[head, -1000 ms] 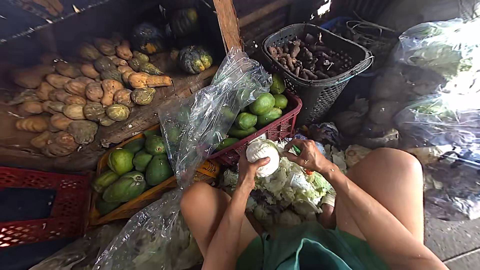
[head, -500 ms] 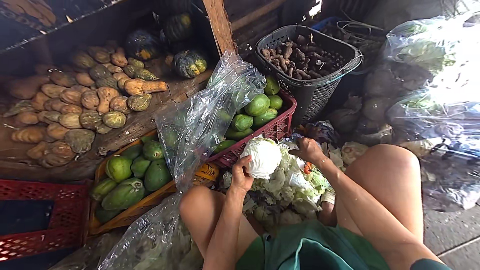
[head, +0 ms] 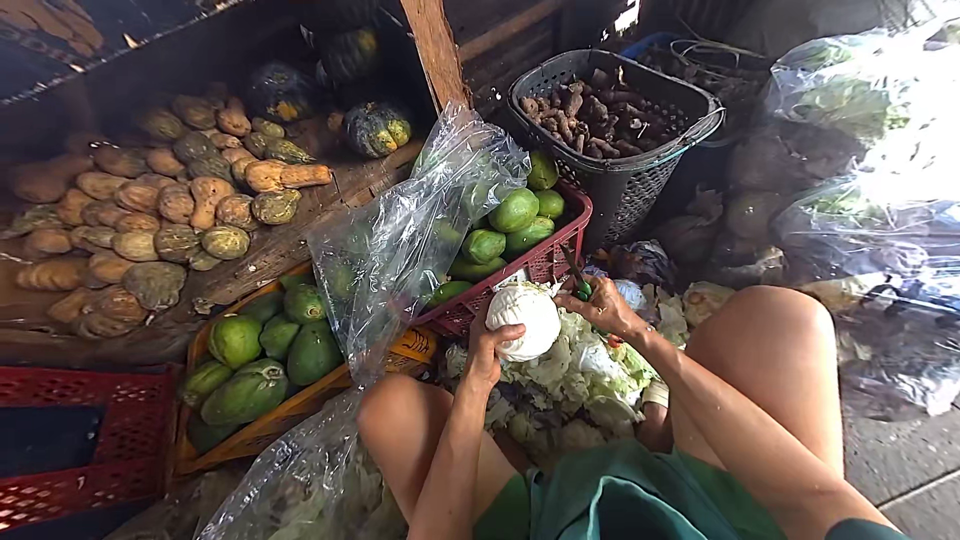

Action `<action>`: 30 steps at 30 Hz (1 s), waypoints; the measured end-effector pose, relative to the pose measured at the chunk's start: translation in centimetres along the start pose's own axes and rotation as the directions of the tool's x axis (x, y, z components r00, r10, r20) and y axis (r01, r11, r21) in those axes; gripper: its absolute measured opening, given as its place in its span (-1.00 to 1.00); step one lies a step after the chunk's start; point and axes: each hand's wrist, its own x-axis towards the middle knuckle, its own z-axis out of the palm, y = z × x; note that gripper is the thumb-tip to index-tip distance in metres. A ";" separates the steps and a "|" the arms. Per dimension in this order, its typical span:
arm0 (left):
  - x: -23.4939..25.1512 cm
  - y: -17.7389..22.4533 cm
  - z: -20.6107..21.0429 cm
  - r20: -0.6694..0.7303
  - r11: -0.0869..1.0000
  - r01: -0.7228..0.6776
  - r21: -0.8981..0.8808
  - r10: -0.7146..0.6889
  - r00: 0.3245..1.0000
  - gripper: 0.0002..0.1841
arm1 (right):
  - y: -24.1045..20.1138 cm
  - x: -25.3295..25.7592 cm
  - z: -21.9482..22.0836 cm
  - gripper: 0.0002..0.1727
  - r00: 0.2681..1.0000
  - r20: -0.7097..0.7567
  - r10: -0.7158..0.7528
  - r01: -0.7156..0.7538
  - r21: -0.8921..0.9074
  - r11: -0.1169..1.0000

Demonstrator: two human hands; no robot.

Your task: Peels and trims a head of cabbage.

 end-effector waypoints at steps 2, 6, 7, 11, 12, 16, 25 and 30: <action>-0.3 0.4 -0.1 0.025 1.000 0.008 -0.014 -0.008 1.000 -0.15 | -0.3 0.0 -0.3 -0.74 1.000 -0.030 0.006 -0.011 -0.167 0.986; -1.3 0.3 -0.5 0.101 0.969 0.062 -0.241 -0.039 0.994 -0.36 | 0.1 0.8 -1.5 -0.61 0.981 -0.030 0.190 -0.191 -0.284 0.940; -1.4 0.1 -0.6 0.149 0.940 0.109 -0.323 -0.063 0.987 -0.37 | 0.1 0.8 -1.9 -0.51 0.980 -0.002 0.197 -0.194 -0.180 0.964; -1.6 -0.6 0.1 0.402 0.827 0.310 -0.468 -0.113 0.909 -0.55 | -1.0 -0.2 -2.7 -0.54 0.949 0.302 0.091 -0.229 0.458 0.859; -1.5 -0.8 0.4 0.455 0.812 0.331 -0.481 -0.092 0.886 -0.58 | -1.1 -0.4 -3.0 -0.48 0.906 0.423 0.008 -0.252 0.525 0.813; -1.0 -1.0 0.7 0.502 0.780 0.358 -0.513 -0.065 0.862 -0.60 | -0.9 -0.4 -3.1 -0.78 0.862 0.491 -0.127 -0.255 0.637 0.728; -0.5 -0.7 1.3 0.348 0.684 0.454 -0.571 -0.299 0.888 -0.36 | -0.4 -0.6 -2.9 -0.87 0.946 0.311 -0.089 -0.202 0.783 0.589; -0.2 -1.5 1.0 0.355 0.727 0.384 -0.569 -0.204 0.912 -0.14 | -1.3 -0.8 -2.6 -0.81 0.943 0.330 -0.046 -0.221 0.724 0.653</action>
